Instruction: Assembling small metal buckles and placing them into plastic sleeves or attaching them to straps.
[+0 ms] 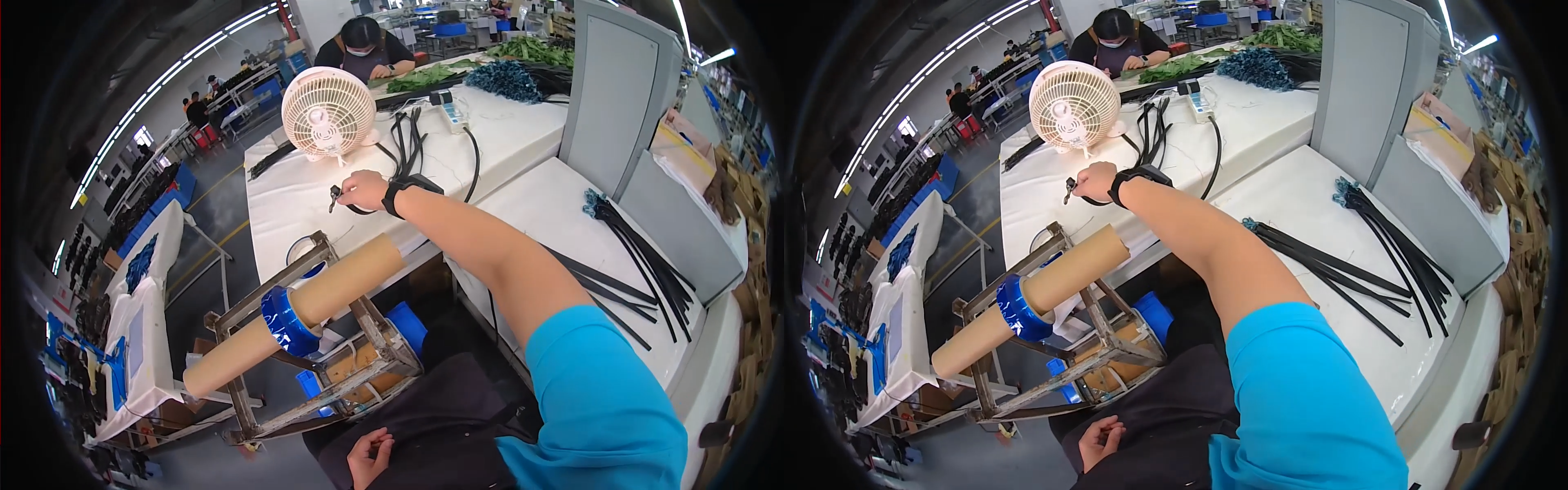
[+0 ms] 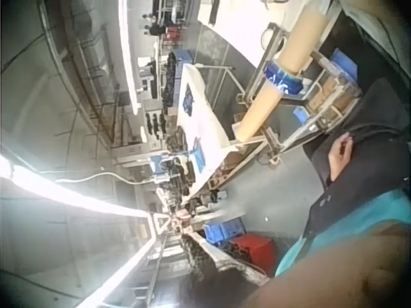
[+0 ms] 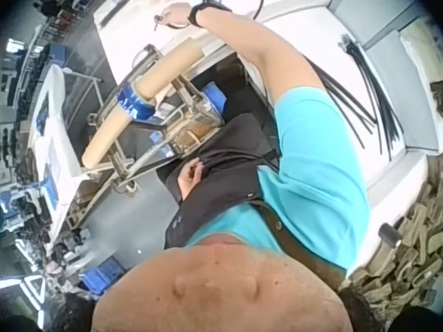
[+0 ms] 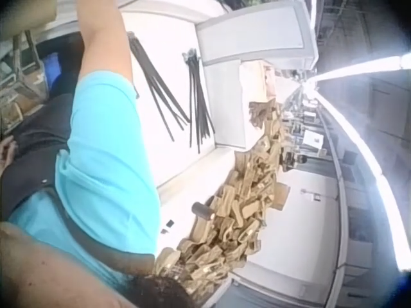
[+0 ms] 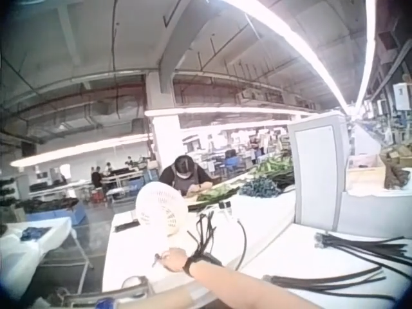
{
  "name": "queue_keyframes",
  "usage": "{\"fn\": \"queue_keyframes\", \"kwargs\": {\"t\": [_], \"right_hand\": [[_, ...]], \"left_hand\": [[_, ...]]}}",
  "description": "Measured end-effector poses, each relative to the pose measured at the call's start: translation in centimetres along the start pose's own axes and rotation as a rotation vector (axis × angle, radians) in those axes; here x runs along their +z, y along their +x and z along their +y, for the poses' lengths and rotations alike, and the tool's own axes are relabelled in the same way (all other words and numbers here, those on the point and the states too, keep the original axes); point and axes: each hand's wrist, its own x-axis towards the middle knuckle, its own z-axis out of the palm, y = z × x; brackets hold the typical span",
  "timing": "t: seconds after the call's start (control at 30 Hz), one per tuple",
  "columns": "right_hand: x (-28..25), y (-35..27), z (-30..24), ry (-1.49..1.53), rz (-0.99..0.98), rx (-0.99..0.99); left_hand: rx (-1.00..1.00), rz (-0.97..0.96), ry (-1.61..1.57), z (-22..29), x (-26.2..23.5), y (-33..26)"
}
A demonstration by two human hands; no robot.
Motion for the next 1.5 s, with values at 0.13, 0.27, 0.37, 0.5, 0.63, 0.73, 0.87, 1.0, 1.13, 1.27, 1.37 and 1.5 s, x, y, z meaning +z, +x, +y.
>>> {"fn": "queue_keyframes", "kwargs": {"t": [0.13,0.27,0.37,0.5,0.63,0.73,0.87,1.0,1.13,1.27,1.37,1.5], "right_hand": [[-0.3,-0.8,0.1,0.408,0.084,0.131],[-0.9,-1.7,1.5,0.511,0.179,0.142],[-0.6,-2.2,2.3,0.540,0.067,0.202],[0.5,-2.9,-0.7,0.346,-0.065,0.176],[3.3,-2.1,-0.8,0.060,0.068,0.059],[5.2,-1.1,0.4,0.102,-0.094,0.099],[5.9,-0.6,1.7,0.116,-0.259,0.074],[6.1,-0.3,2.0,0.137,-0.260,-0.020],[5.6,-0.3,1.4,0.154,-0.160,0.001],[4.7,-0.2,2.2,0.222,-0.005,0.118],[3.9,-0.4,1.0,0.196,-0.079,0.165],[2.6,-0.6,-0.2,-0.183,-0.312,-0.040]], "left_hand": [[-0.020,-0.029,-0.129,1.6,0.4,0.0],[-0.014,-0.057,-0.185,3.2,0.5,0.5],[-0.009,-0.084,-0.211,3.2,0.9,1.0],[0.109,-0.180,-0.110,1.1,0.9,1.4],[0.139,-0.181,-0.077,1.1,0.9,1.4],[0.051,-0.129,-0.088,1.4,0.5,0.8],[0.060,-0.099,-0.101,0.3,-0.3,0.7],[0.073,-0.083,-0.131,-0.9,-0.6,0.8],[0.099,-0.097,-0.117,-0.8,-0.8,1.4],[0.093,-0.108,-0.122,-1.2,-0.8,1.9],[0.108,-0.096,-0.135,-1.7,-1.0,1.7],[0.107,-0.099,-0.131,-1.6,-1.1,1.9]]}}
